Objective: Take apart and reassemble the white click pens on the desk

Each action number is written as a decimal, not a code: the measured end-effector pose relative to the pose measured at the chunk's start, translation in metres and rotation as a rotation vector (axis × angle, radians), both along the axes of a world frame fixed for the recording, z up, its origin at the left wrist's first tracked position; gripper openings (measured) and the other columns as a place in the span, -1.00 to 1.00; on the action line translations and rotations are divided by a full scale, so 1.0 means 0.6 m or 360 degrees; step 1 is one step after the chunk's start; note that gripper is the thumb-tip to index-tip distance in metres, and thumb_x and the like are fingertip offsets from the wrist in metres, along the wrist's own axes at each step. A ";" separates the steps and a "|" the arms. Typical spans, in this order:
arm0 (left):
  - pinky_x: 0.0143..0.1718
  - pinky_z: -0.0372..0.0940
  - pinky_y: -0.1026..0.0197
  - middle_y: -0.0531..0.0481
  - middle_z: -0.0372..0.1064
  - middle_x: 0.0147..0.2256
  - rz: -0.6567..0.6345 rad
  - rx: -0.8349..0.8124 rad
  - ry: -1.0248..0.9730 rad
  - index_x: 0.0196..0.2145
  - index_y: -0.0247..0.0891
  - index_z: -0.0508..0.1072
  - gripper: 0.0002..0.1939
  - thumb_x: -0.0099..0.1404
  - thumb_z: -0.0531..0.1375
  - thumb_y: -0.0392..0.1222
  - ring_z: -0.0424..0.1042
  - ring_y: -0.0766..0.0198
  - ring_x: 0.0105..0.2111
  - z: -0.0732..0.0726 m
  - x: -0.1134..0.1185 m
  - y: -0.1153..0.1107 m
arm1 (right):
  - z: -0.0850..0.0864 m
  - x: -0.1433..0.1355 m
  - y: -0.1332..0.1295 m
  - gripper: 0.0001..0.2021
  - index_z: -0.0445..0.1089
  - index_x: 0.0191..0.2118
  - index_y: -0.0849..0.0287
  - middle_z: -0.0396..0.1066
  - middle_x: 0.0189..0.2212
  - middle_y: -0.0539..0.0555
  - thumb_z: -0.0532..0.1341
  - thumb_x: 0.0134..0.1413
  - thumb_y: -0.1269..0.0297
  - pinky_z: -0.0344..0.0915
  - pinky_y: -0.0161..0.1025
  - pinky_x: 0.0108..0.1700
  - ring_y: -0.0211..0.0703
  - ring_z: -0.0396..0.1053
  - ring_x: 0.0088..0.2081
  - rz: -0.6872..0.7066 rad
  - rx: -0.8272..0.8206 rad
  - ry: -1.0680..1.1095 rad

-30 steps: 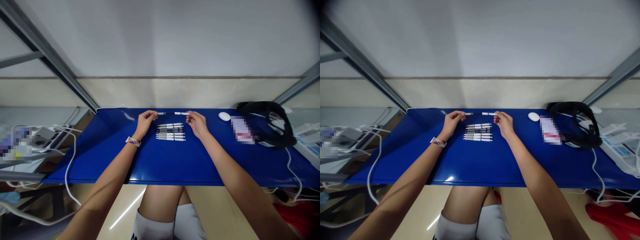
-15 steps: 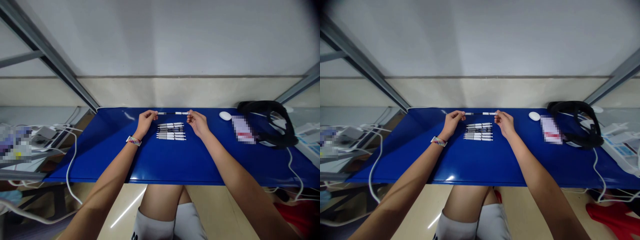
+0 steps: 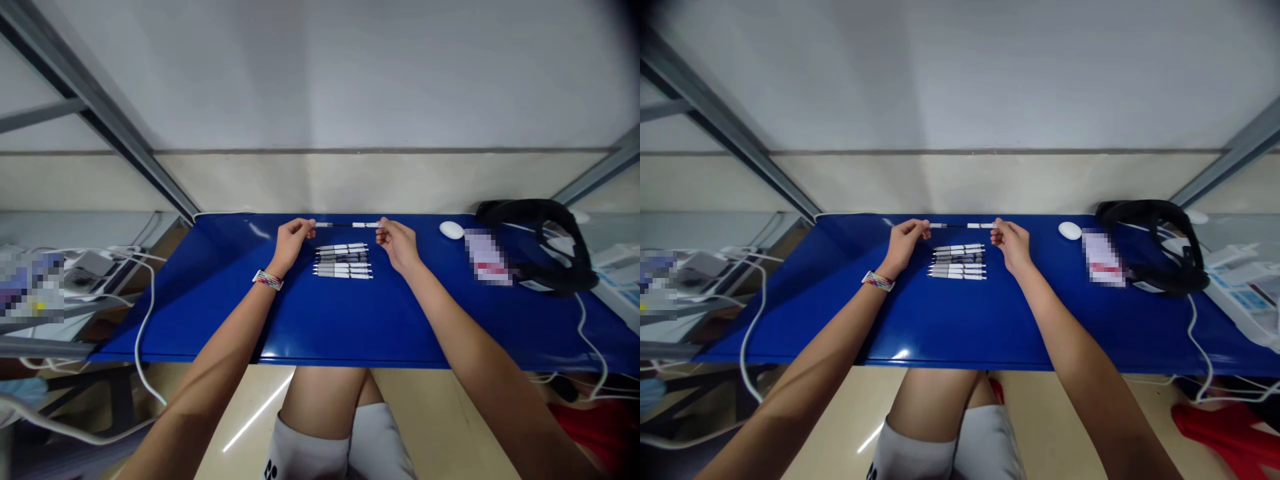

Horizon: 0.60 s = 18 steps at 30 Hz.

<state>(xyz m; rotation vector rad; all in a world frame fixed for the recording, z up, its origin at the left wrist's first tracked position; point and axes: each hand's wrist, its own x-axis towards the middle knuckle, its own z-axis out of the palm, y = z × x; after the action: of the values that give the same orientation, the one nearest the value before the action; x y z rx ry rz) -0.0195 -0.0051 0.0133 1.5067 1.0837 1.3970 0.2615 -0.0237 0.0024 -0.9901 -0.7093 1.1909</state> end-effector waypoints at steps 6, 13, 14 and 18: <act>-0.27 0.31 0.19 -0.01 0.48 -0.48 0.0031 0.0018 0.0010 -0.47 -0.24 0.57 -0.57 0.37 0.36 0.16 0.39 0.29 -0.43 -0.005 -0.001 0.004 | 0.004 0.003 0.002 -0.72 0.55 -0.41 0.16 0.46 -0.56 -0.01 0.56 0.00 0.12 0.31 -0.35 -0.46 -0.32 0.35 -0.53 -0.0088 0.0003 -0.0037; -0.29 0.32 0.19 -0.02 0.48 -0.49 0.0083 0.0007 0.0029 -0.46 -0.25 0.59 -0.55 0.36 0.36 0.19 0.40 0.28 -0.44 -0.006 -0.001 0.007 | 0.006 0.004 0.003 -0.76 0.54 -0.43 0.18 0.44 -0.59 -0.01 0.54 0.03 0.18 0.29 -0.36 -0.48 -0.33 0.32 -0.56 -0.0110 -0.0005 -0.0017; -0.30 0.32 0.19 -0.03 0.48 -0.49 0.0089 0.0000 0.0027 -0.46 -0.25 0.59 -0.55 0.35 0.36 0.19 0.41 0.27 -0.44 -0.006 -0.001 0.007 | 0.006 0.004 0.003 -0.77 0.54 -0.43 0.18 0.44 -0.59 -0.01 0.53 0.04 0.19 0.28 -0.36 -0.49 -0.33 0.32 -0.56 -0.0111 -0.0007 -0.0015; -0.30 0.34 0.18 -0.03 0.48 -0.50 0.0100 -0.0012 0.0028 -0.46 -0.25 0.61 -0.56 0.33 0.37 0.20 0.41 0.27 -0.44 -0.006 -0.002 0.007 | 0.007 0.002 0.002 -0.76 0.53 -0.43 0.16 0.43 -0.59 -0.01 0.53 0.04 0.19 0.28 -0.36 -0.49 -0.33 0.31 -0.56 -0.0117 -0.0021 -0.0025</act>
<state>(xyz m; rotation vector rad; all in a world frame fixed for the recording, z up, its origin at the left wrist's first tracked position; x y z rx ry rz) -0.0207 -0.0009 0.0100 1.4940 1.1547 1.4230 0.2630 -0.0226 0.0068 -1.0294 -0.6730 1.1262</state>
